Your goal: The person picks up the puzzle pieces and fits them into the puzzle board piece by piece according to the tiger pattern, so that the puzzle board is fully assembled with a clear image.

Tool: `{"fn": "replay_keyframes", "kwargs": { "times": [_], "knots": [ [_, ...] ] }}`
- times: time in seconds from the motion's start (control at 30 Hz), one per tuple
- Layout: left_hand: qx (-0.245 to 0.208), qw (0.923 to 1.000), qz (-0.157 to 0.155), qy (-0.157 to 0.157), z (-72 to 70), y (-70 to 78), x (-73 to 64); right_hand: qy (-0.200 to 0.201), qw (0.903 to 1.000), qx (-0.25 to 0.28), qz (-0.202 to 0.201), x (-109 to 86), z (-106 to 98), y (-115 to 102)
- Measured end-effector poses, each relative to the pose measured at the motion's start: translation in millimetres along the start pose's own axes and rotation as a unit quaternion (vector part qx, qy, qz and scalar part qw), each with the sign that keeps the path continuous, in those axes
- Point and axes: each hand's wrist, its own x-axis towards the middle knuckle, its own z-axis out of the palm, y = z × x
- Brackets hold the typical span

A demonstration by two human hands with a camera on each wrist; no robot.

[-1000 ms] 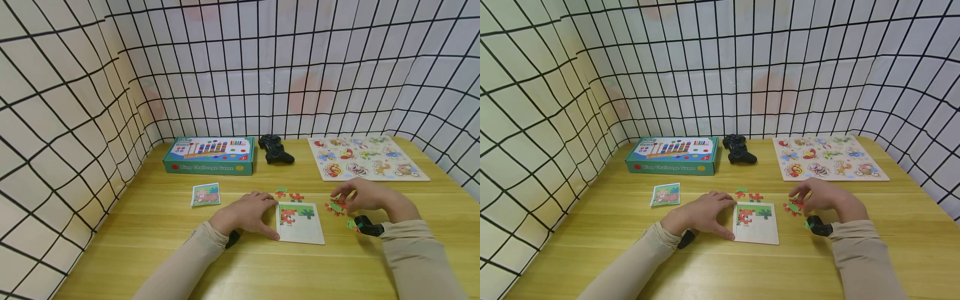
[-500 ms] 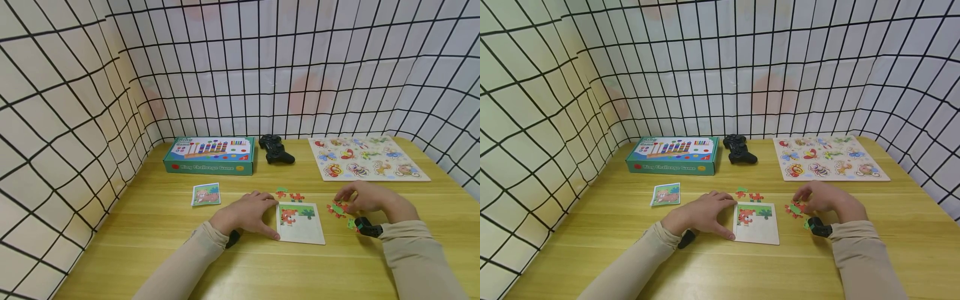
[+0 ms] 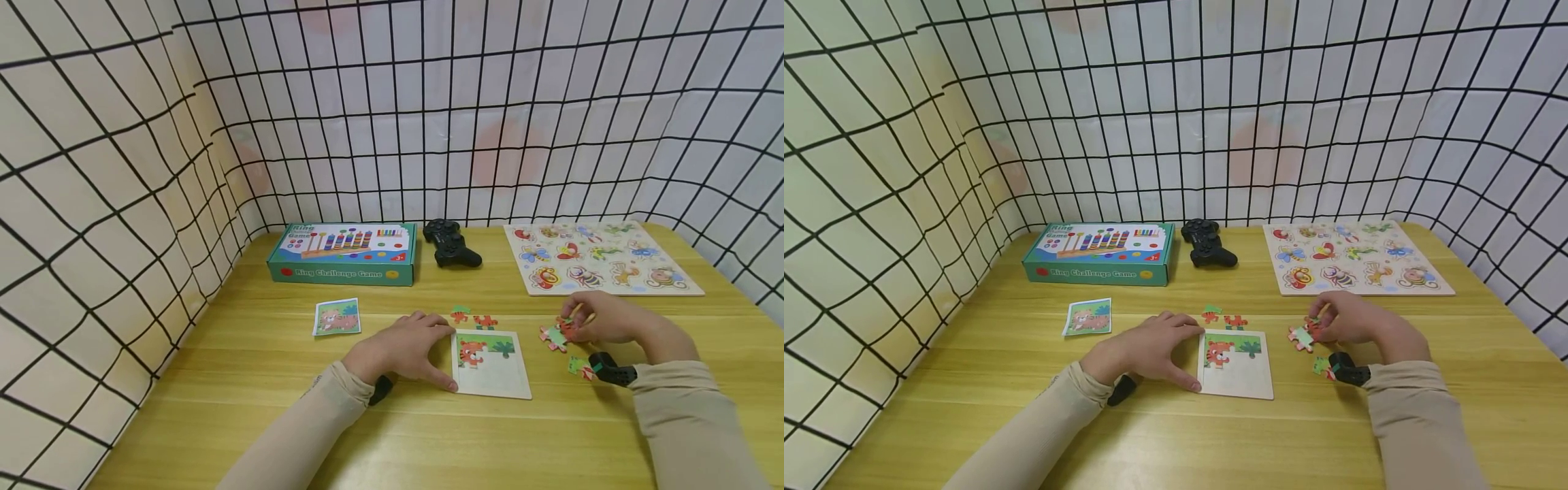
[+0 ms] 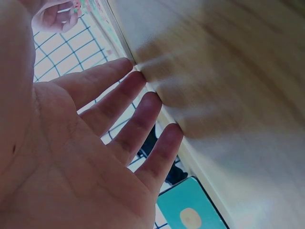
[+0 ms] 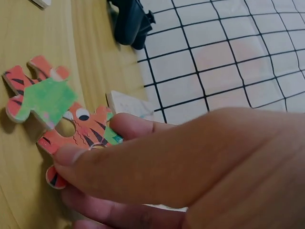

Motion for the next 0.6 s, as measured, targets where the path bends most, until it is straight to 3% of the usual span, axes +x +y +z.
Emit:
{"fn": "replay_keyframes", "kwargs": {
  "times": [0.27, 0.43, 0.6],
  "knots": [
    [0.003, 1.0000, 0.002, 0.003, -0.2, 0.2, -0.8, 0.020, 0.9998, -0.006, 0.001, -1.4, -5.9, -0.4],
    [0.006, 1.0000, 0.003, 0.003, -0.2, 0.7, -0.6, 0.020, 0.9982, 0.055, 0.011, 0.4, -4.6, -9.7],
    [0.006, 1.0000, 0.003, 0.004, 0.0, 0.0, -0.5, -0.003, 0.9932, 0.116, -0.005, 4.5, 1.2, -26.6]
  ]
}}
